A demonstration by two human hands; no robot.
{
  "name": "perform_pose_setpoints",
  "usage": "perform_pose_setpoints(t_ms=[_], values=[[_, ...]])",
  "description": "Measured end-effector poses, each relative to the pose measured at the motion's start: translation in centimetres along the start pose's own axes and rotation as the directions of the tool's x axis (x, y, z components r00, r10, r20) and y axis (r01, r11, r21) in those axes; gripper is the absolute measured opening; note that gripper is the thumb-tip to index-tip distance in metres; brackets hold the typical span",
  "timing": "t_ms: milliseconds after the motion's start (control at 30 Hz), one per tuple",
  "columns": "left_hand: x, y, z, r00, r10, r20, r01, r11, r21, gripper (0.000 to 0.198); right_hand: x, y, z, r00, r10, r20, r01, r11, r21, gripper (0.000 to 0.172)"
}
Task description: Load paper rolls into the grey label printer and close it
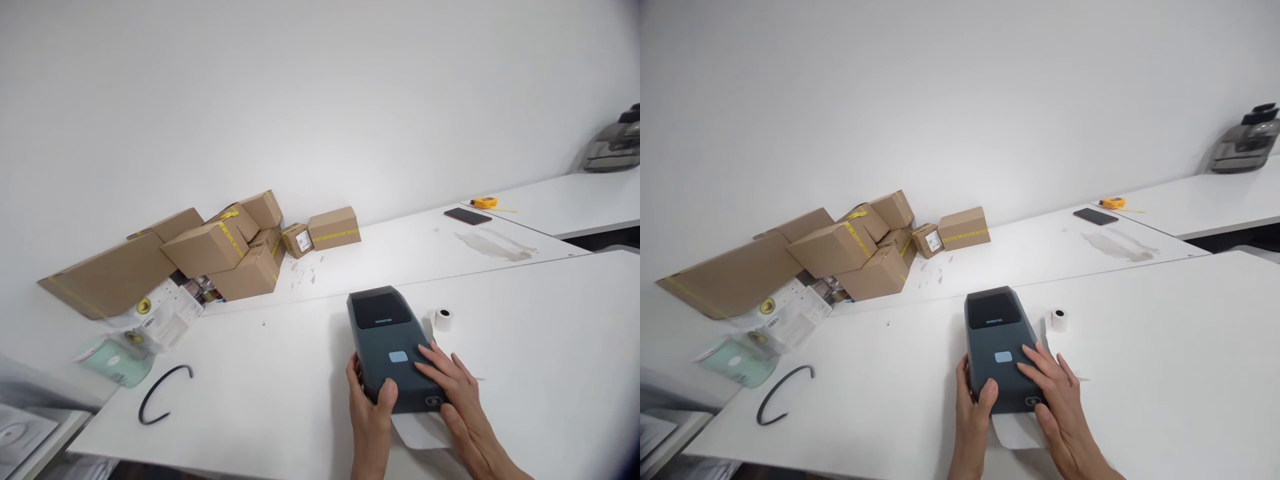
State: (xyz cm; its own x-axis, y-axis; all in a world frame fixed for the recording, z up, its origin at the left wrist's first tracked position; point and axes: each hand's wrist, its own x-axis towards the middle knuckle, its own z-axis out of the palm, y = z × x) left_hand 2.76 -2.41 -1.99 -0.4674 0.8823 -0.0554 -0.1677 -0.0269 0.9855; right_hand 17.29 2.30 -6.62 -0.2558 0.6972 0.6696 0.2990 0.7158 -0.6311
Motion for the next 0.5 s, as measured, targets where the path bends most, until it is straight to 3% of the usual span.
perform_pose_setpoints(t_ms=[167, 367, 500], values=[[0.5, 0.2, -0.4, 0.999, -0.005, 0.045, 0.003, 0.999, 0.045, 0.085, 0.0, -0.8, 0.6, 0.996, 0.07, -0.048, -0.068, 0.997, 0.046, 0.041], [0.8, -0.4, -0.1, 1.0, 0.0, 0.007, 0.0, 0.999, 0.048, 0.089, 0.0, -1.7, 1.0, 0.978, 0.196, -0.067, -0.182, 0.968, 0.171, 0.044], [1.0, -1.2, 0.1, 1.0, -0.015, -0.017, 0.015, 0.999, 0.03, 0.092, 0.2, -2.0, 0.9, 0.974, 0.216, -0.072, -0.198, 0.959, 0.204, 0.046]])
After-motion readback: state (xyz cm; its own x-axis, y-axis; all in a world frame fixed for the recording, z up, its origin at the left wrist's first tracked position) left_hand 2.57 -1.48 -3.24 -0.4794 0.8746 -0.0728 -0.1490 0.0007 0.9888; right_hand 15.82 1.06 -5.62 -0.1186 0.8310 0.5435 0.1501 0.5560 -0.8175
